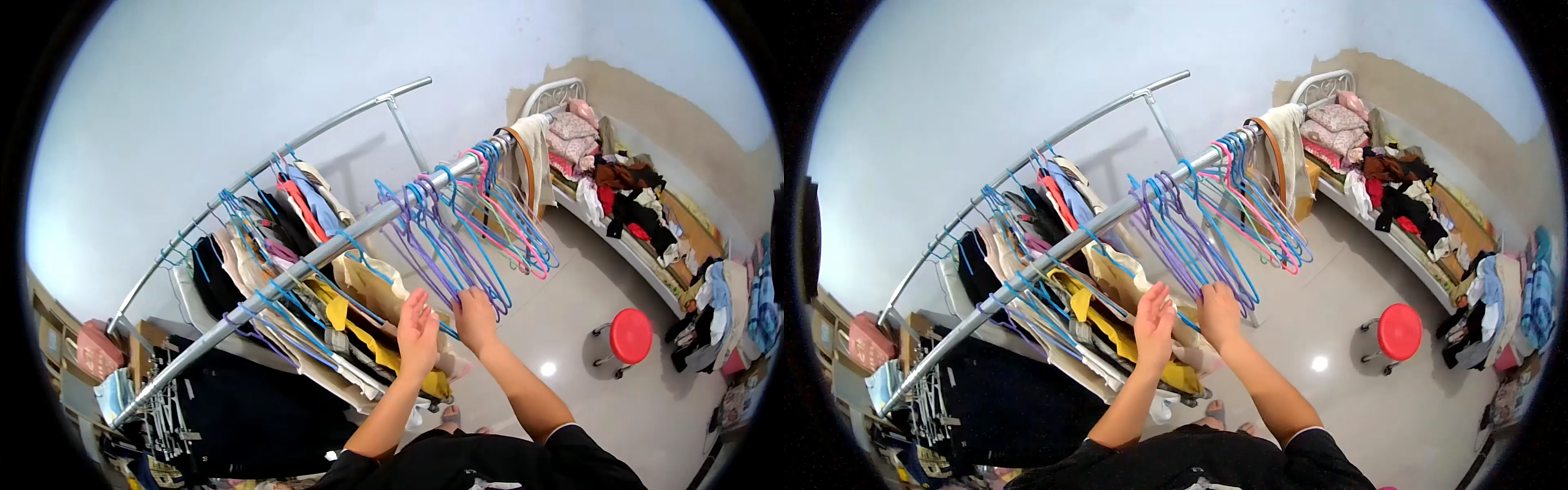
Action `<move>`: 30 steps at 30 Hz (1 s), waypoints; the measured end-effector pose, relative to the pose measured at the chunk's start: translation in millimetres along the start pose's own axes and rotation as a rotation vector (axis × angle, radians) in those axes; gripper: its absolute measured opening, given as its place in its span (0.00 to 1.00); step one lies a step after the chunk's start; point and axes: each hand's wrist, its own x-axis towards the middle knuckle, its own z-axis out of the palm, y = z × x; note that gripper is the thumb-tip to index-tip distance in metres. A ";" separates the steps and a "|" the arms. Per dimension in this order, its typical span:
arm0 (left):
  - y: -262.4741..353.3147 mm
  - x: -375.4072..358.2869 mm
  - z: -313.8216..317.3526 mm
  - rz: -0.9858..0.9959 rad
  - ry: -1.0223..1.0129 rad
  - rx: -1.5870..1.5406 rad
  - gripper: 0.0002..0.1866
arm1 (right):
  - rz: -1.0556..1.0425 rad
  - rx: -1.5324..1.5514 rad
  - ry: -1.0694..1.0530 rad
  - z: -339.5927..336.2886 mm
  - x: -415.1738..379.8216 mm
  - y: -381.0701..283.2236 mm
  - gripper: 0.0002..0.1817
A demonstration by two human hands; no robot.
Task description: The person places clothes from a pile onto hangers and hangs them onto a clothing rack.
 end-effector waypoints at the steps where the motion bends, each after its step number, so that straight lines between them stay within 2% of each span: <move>1: 0.7 0.9 2.1 -0.004 0.005 -0.020 0.24 | 0.022 0.060 -0.031 -3.6 -0.9 0.9 0.09; 3: 1.9 5.0 3.7 -0.020 0.000 -0.103 0.26 | 0.042 0.108 -0.062 -17.7 -0.8 -3.7 0.09; 5: -1.1 10.0 3.3 -0.017 -0.024 -0.134 0.27 | 0.176 0.351 -0.105 -45.4 -0.1 -17.0 0.10; 10: -3.4 13.6 6.1 -0.049 -0.071 -0.139 0.28 | 0.208 0.395 -0.155 -102.8 3.2 -32.5 0.10; 15: -5.2 6.3 26.8 0.085 -0.053 -0.024 0.27 | 0.213 0.375 -0.237 -157.2 -14.9 -8.5 0.09; 17: -6.6 -0.3 42.8 0.103 -0.070 -0.034 0.24 | 0.261 0.501 -0.290 -186.5 -26.4 12.9 0.07; 19: -10.1 -9.5 59.9 0.107 -0.233 -0.082 0.21 | 0.284 0.539 -0.272 -214.0 -45.4 45.5 0.07; 20: -10.1 -16.1 77.2 0.150 -0.238 -0.087 0.15 | 0.353 0.579 -0.298 -230.2 -55.9 62.2 0.06; 21: -12.2 -22.4 93.9 0.146 -0.262 -0.090 0.15 | 0.423 0.619 -0.322 -247.1 -67.5 78.6 0.06; 23: -15.7 -39.1 129.7 0.176 -0.411 -0.073 0.11 | 0.438 0.669 -0.256 -281.1 -93.4 111.4 0.06; 24: -14.2 -51.1 155.0 0.116 -0.417 -0.106 0.10 | 0.472 0.684 -0.257 -298.6 -107.1 128.4 0.06; 25: -13.4 -63.0 180.3 0.115 -0.463 -0.115 0.10 | 0.503 0.698 -0.248 -318.2 -121.1 144.4 0.06; 27: -15.2 -87.4 230.9 0.053 -0.631 0.057 0.12 | 0.544 0.723 -0.174 -357.8 -147.7 166.8 0.07; 29: -25.4 -109.5 284.0 0.050 -0.821 0.016 0.13 | 0.636 0.788 -0.166 -395.3 -178.5 189.3 0.07; 30: -23.4 -122.9 314.1 0.042 -0.944 0.021 0.13 | 0.619 0.813 -0.113 -412.7 -192.9 201.9 0.07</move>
